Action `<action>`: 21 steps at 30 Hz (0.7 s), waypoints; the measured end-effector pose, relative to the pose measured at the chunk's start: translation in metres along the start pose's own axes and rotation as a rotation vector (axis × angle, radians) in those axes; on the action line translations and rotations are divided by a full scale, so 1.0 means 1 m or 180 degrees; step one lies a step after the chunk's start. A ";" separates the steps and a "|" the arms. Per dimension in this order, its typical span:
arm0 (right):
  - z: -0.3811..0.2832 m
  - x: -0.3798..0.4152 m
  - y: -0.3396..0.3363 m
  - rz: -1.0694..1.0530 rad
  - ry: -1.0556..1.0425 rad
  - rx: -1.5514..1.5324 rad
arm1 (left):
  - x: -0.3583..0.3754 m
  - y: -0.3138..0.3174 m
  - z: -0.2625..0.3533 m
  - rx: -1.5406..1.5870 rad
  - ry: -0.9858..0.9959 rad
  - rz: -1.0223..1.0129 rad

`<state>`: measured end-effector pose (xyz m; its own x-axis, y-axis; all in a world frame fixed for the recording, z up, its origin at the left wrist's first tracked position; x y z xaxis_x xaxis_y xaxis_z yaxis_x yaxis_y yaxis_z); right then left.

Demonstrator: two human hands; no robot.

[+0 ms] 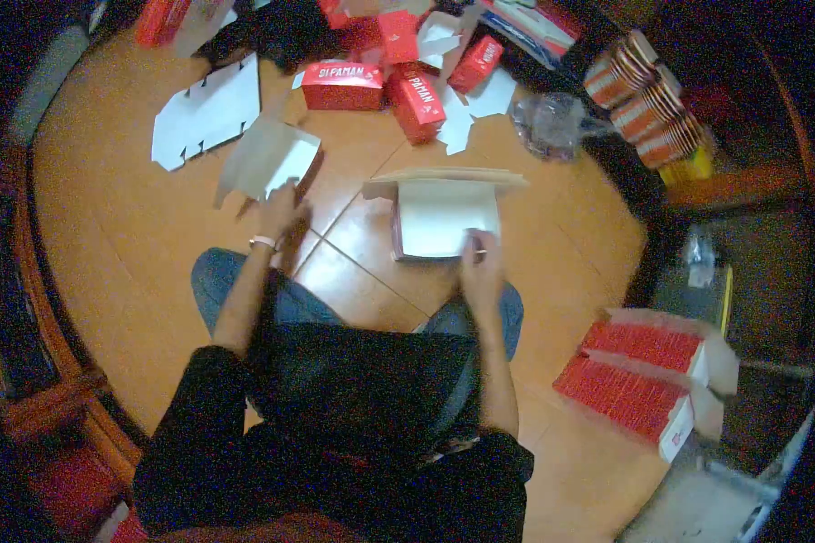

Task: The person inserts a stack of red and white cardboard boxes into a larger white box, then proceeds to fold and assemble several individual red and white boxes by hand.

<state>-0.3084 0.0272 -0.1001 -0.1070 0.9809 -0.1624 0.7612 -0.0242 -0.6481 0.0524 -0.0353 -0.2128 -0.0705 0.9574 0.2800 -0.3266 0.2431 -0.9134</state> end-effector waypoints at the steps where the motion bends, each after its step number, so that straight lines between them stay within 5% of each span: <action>1: -0.014 0.005 0.012 -0.0330 -0.0176 -0.0031 | -0.001 -0.007 -0.009 -0.0042 0.0086 0.0010; 4: -0.050 0.013 0.021 -0.0868 -0.0204 -0.0419 | 0.003 -0.016 -0.003 -0.0083 0.0440 -0.0211; 7: -0.063 0.009 0.007 -0.0854 -0.0053 -0.1717 | 0.064 -0.081 0.040 0.1733 0.1384 0.1471; 8: -0.063 0.009 -0.003 -0.0566 -0.0021 -0.2616 | 0.085 -0.092 0.060 0.1222 0.1650 0.1663; 11: -0.075 0.011 -0.045 -0.0385 -0.0053 -0.2893 | 0.139 -0.107 0.133 0.0155 0.3073 0.1531; 13: -0.070 0.027 -0.059 -0.0439 0.0043 -0.2173 | 0.167 -0.100 0.173 -0.0667 0.3448 0.1593; 16: -0.039 0.062 -0.069 -0.0261 0.0690 -0.0842 | 0.187 -0.076 0.196 -0.0435 0.4024 0.1492; 19: 0.026 0.083 -0.083 0.0432 0.0804 -0.0845 | 0.195 -0.049 0.198 0.0084 0.4364 0.1495; 21: 0.067 0.092 -0.101 0.0104 0.1153 -0.0374 | 0.162 -0.028 0.174 0.1724 0.3757 0.1193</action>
<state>-0.4380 0.1072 -0.1001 0.1358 0.9851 0.1057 0.8308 -0.0551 -0.5538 -0.1144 0.0860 -0.0907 0.5194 0.5800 -0.6275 -0.8133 0.1104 -0.5712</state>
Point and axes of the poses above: each hand's wrist, its own x-axis away from the middle knuckle, its own y-axis out of the palm, z = x × y, the point moved 6 cm from there along -x, towards the middle knuckle, and after that the axes turned 13 degrees about -z, right-handed, at the moved point
